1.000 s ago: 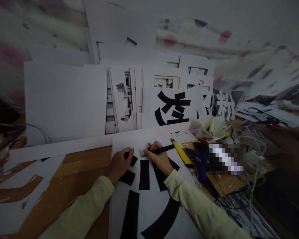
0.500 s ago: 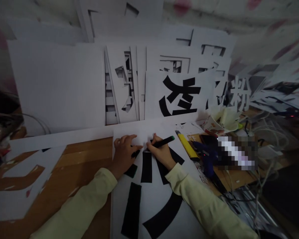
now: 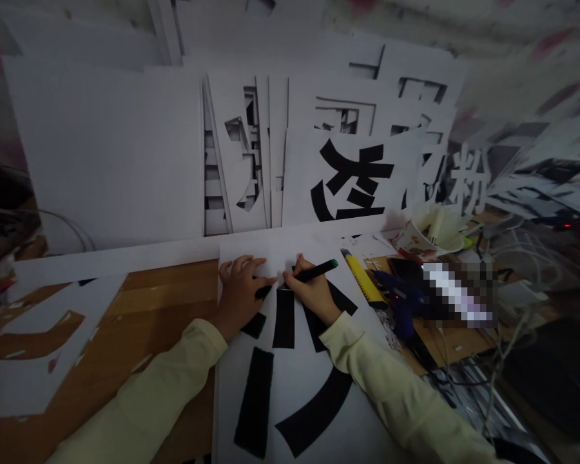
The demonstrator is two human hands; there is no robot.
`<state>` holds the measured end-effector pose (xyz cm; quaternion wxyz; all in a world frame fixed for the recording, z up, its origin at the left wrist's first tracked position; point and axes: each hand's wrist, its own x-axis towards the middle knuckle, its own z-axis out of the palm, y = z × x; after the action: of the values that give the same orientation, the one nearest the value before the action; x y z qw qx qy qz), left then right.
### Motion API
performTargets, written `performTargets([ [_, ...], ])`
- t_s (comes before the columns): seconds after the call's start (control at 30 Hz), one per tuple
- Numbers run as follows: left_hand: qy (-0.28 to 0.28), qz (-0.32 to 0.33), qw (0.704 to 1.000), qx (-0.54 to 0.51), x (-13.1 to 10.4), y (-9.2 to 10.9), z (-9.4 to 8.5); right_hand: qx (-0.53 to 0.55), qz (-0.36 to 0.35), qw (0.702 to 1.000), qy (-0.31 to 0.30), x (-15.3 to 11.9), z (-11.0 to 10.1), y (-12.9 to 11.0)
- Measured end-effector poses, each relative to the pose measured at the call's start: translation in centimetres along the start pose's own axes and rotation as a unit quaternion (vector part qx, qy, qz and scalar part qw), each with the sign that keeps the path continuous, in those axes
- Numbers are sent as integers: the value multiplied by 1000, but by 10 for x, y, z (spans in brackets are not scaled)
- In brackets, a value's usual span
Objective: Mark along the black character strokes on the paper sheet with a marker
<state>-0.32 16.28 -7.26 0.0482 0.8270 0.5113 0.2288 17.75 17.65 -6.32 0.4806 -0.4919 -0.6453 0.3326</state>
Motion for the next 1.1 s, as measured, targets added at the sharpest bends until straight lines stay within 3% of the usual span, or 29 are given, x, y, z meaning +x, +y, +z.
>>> performTargets([
  [1.1,5,7,1000,-1,-1,2,-1,41,0,999,18,2,-1,1],
])
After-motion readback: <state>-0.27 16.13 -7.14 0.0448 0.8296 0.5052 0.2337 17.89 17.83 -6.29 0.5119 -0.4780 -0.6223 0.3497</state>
